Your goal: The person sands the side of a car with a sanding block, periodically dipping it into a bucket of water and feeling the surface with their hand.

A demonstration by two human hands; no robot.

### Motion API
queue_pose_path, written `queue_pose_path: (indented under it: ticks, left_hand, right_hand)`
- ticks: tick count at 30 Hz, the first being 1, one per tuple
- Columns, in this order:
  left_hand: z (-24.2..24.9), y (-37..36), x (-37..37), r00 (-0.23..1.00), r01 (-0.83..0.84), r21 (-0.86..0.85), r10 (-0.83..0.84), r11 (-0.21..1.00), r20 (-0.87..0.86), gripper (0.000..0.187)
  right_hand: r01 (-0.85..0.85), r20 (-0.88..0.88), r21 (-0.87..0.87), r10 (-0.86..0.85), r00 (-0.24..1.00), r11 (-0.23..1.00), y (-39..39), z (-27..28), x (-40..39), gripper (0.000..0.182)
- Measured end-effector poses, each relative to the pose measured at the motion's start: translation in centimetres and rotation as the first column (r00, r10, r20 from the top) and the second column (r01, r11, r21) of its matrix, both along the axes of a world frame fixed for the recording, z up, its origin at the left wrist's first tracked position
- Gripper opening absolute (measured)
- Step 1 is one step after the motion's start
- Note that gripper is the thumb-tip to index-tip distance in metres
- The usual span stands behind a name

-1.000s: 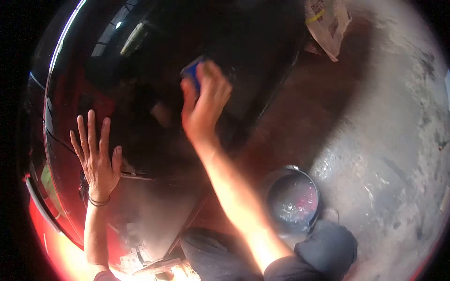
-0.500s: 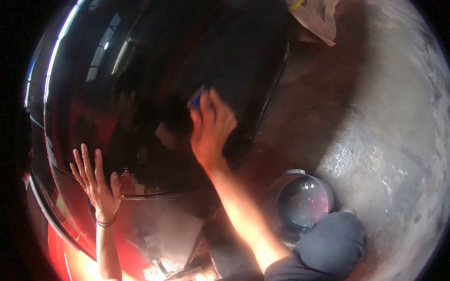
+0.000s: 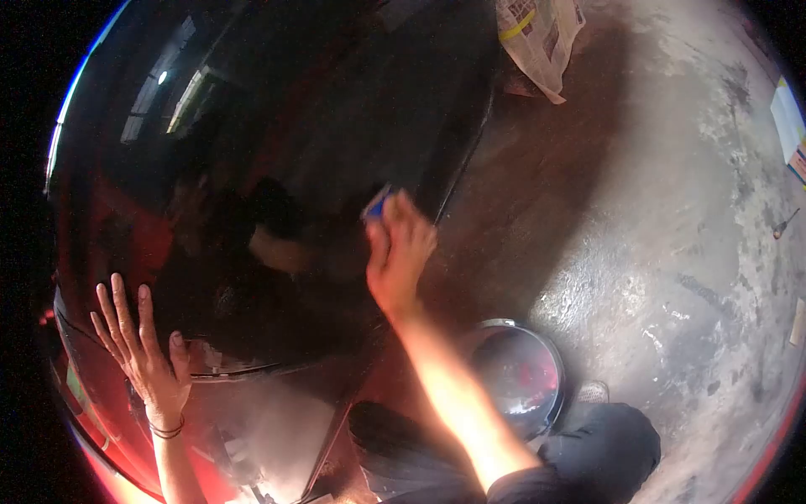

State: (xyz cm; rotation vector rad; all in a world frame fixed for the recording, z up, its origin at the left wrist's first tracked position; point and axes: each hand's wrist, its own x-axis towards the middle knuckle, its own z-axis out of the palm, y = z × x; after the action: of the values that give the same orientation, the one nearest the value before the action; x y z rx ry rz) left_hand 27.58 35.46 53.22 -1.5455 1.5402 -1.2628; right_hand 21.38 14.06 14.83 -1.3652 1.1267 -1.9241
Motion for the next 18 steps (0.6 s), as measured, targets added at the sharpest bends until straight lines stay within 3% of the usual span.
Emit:
queue_pose_path:
  ticks: [2, 4, 7, 10, 11, 12, 13, 15, 18]
  left_hand:
    - [-0.3, 0.1, 0.3, 1.000, 0.012, -0.011, -0.012, 1.000, -0.003, 0.061]
    - [-0.2, 0.0, 0.2, 1.000, 0.022, -0.012, -0.022, 1.000, 0.010, 0.062]
    - [0.0, 0.1, -0.3, 0.999, -0.030, -0.006, 0.031, 1.000, 0.028, 0.062]
    - [0.0, 0.2, -0.4, 1.000, -0.024, 0.002, 0.024, 1.000, 0.000, 0.064]
    - [0.1, 0.1, -0.5, 1.000, -0.016, 0.005, 0.016, 1.000, -0.007, 0.066]
    - [0.1, 0.2, -0.5, 1.000, -0.011, -0.001, 0.011, 1.000, -0.010, 0.066]
    - [0.1, 0.2, -0.4, 1.000, -0.005, -0.003, 0.005, 1.000, -0.012, 0.066]
    - [0.1, -0.2, -0.4, 1.000, 0.002, -0.001, -0.002, 1.000, -0.005, 0.064]
    - [0.0, 0.0, -0.5, 1.000, -0.014, 0.013, 0.014, 1.000, 0.001, 0.061]
  right_hand:
    - [-0.033, -0.012, 0.051, 0.034, 0.999, 0.998, 0.6, -0.5, -0.1, 0.041]
    - [0.014, 0.063, 0.029, -0.016, 0.998, 0.999, -5.2, 1.1, -0.8, 0.042]
    - [0.006, 0.086, 0.217, -0.025, 0.996, 0.976, -15.1, 3.3, -2.6, 0.044]
    - [0.052, 0.112, 0.106, -0.064, 0.992, 0.993, -12.9, 3.5, -1.5, 0.045]
    - [0.053, 0.097, 0.080, -0.061, 0.993, 0.995, -9.6, 4.3, -0.7, 0.046]
    - [0.025, 0.096, -0.051, -0.020, 0.995, 0.998, -6.1, 5.1, -0.3, 0.047]
    - [-0.024, 0.100, -0.043, 0.029, 0.995, 0.999, -2.0, 6.3, -0.1, 0.047]
    - [-0.005, 0.086, -0.055, 0.010, 0.996, 0.998, -1.7, 6.1, 0.3, 0.048]
    - [0.070, 0.056, 0.028, -0.072, 0.996, 0.997, -12.1, 7.4, -1.4, 0.048]
